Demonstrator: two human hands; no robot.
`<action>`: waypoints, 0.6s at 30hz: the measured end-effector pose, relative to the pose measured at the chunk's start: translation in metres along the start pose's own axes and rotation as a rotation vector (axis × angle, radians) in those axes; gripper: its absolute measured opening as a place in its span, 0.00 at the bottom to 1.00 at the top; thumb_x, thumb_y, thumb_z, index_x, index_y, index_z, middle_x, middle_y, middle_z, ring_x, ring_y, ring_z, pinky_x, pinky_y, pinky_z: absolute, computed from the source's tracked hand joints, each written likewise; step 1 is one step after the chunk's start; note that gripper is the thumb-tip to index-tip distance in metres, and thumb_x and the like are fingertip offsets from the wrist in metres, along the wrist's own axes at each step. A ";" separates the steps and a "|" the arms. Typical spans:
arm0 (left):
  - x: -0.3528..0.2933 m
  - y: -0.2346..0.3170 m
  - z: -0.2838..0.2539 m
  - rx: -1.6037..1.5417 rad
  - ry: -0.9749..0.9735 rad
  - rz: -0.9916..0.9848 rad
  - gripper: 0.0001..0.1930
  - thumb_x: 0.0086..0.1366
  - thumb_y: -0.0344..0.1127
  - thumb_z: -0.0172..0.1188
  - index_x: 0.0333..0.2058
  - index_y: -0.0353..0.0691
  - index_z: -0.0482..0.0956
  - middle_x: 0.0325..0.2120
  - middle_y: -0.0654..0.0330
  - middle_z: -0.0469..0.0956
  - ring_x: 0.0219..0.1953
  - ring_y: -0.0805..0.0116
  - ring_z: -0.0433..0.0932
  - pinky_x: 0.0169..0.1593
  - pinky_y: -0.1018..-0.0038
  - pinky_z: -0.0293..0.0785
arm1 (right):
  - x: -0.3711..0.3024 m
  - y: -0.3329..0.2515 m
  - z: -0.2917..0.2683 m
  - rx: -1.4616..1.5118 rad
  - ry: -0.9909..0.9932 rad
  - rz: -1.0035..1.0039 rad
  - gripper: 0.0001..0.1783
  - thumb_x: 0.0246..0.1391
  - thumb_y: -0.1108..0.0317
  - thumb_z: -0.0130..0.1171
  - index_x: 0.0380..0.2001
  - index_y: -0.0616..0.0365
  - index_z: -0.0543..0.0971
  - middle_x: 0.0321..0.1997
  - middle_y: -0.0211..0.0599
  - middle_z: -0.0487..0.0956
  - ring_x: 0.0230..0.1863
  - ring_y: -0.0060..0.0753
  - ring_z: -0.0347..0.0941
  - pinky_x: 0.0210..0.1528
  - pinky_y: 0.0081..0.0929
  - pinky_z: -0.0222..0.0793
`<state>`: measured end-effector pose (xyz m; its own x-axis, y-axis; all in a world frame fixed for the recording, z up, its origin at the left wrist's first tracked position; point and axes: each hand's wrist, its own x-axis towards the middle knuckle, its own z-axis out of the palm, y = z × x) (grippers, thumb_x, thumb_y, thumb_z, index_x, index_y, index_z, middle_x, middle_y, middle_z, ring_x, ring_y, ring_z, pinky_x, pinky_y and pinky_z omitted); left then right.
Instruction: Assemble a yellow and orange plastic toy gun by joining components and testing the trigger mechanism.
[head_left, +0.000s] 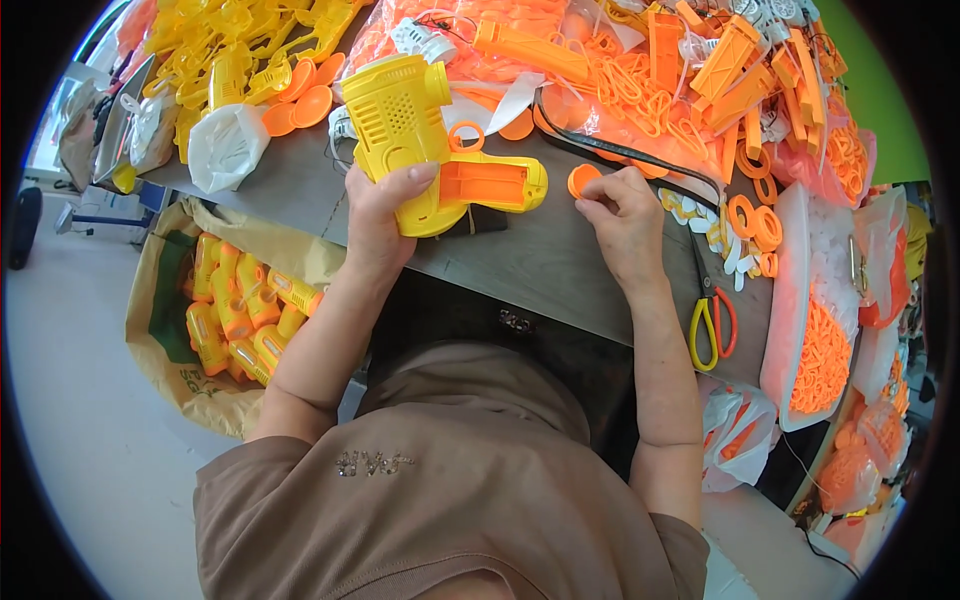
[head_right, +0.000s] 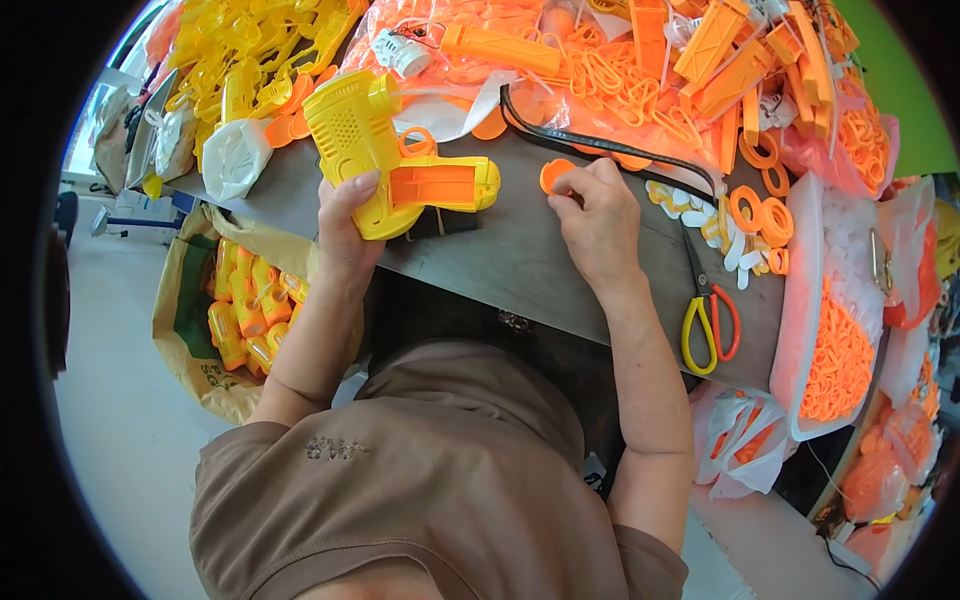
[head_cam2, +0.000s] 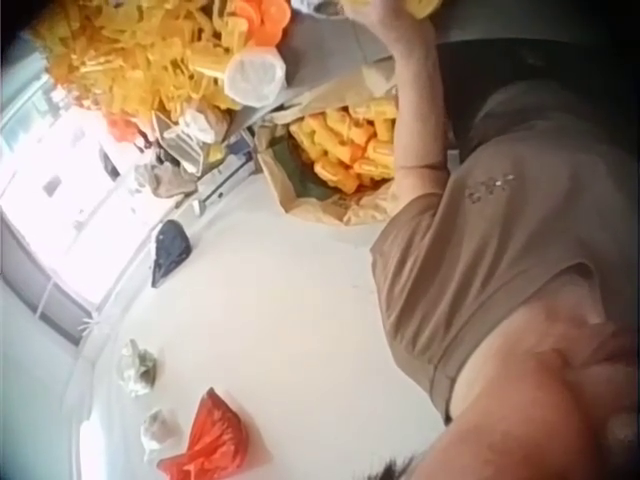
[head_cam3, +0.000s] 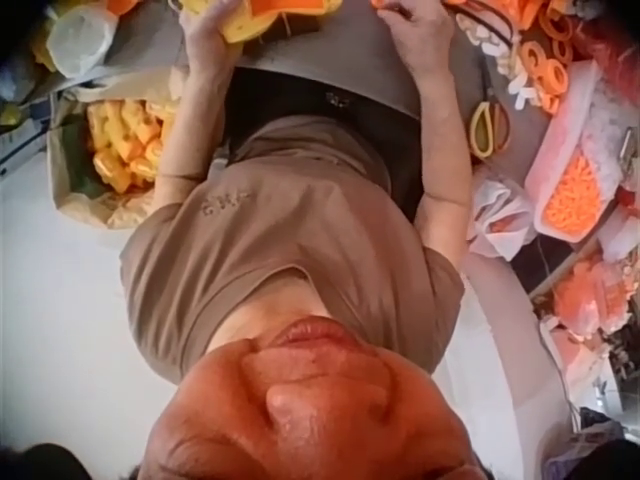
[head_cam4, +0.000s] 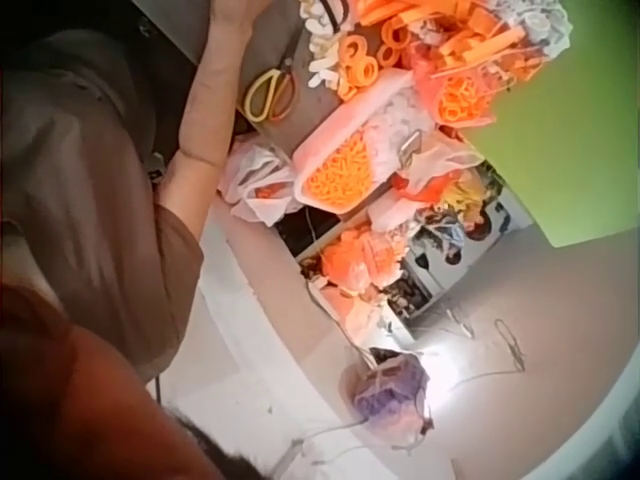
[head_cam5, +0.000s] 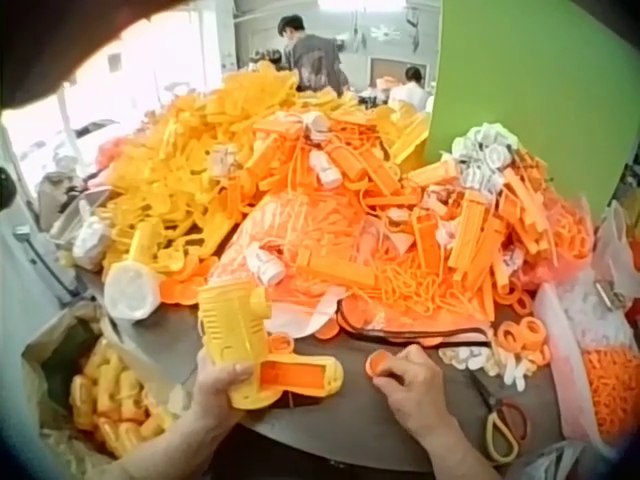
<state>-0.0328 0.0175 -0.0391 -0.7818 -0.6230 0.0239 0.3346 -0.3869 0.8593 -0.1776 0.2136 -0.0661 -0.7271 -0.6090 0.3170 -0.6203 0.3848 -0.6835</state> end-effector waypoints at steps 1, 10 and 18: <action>-0.001 0.000 0.001 0.014 0.002 0.000 0.26 0.47 0.31 0.59 0.47 0.28 0.69 0.39 0.55 0.75 0.39 0.67 0.76 0.44 0.73 0.72 | -0.003 -0.003 -0.004 0.085 -0.016 0.058 0.07 0.40 0.76 0.64 0.27 0.62 0.78 0.26 0.32 0.70 0.26 0.25 0.68 0.29 0.22 0.64; -0.005 0.002 0.008 0.044 -0.056 0.043 0.27 0.46 0.31 0.61 0.48 0.28 0.69 0.39 0.55 0.75 0.39 0.67 0.76 0.45 0.73 0.72 | -0.011 -0.001 -0.007 0.005 0.010 -0.122 0.04 0.47 0.77 0.58 0.28 0.65 0.74 0.31 0.31 0.71 0.26 0.18 0.66 0.27 0.18 0.62; -0.003 0.004 0.014 0.008 -0.035 0.042 0.27 0.47 0.32 0.60 0.48 0.28 0.69 0.39 0.54 0.75 0.39 0.66 0.76 0.44 0.72 0.72 | -0.013 -0.012 -0.027 0.561 0.023 0.346 0.03 0.56 0.73 0.52 0.30 0.61 0.74 0.26 0.31 0.74 0.22 0.16 0.69 0.24 0.15 0.65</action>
<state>-0.0363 0.0276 -0.0281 -0.7854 -0.6141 0.0779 0.3634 -0.3556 0.8611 -0.1686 0.2350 -0.0442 -0.8670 -0.4975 0.0272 -0.1065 0.1316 -0.9856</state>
